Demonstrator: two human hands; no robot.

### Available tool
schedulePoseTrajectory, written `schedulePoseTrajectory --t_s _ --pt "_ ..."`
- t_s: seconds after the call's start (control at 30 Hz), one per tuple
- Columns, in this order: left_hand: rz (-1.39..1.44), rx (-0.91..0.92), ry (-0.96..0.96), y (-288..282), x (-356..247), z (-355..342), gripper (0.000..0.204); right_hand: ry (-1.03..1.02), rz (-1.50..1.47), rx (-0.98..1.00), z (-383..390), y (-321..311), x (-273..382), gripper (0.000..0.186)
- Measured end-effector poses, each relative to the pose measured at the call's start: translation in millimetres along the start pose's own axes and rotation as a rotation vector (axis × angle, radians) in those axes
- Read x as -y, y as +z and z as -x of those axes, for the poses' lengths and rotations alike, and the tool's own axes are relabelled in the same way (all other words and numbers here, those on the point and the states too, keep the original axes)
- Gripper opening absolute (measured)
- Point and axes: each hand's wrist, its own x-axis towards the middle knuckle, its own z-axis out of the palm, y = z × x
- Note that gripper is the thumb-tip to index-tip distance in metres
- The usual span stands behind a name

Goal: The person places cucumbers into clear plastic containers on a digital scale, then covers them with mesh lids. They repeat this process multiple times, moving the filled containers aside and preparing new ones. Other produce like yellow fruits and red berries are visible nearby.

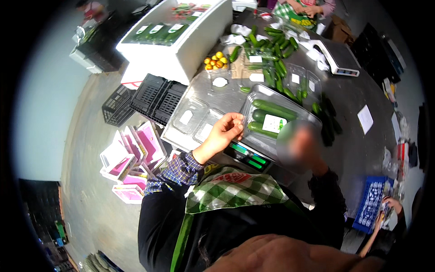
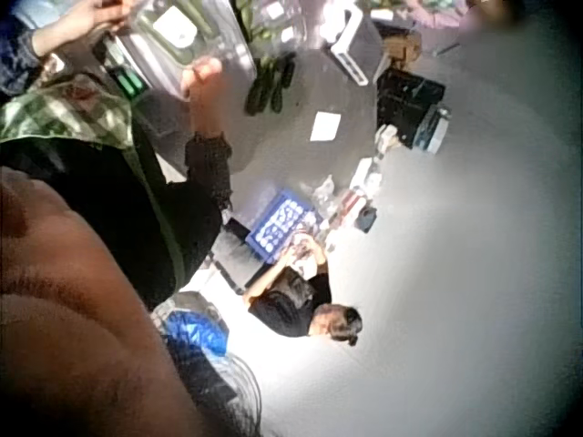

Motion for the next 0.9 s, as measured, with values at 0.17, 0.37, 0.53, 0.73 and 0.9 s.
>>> schedulePoseTrajectory --t_s 0.17,0.37,0.53,0.73,0.9 --pt "0.324 -0.046 0.121 10 -32 9 0.066 -0.343 0.389 -0.051 -24 51 40 0.011" --pt "0.637 -0.092 0.072 -21 -44 3 0.055 -0.203 -0.151 -0.096 -63 153 52 0.017" --pt "0.339 -0.179 0.127 -55 -96 -4 0.058 -0.256 -0.231 -0.130 -98 205 48 0.030" --pt "-0.127 -0.372 0.265 -197 -197 -104 0.047 -0.102 -0.230 -0.453 -96 184 14 0.033" --pt "-0.741 -0.486 0.679 -329 -288 -243 0.063 0.005 0.169 -0.741 -57 174 42 0.023"
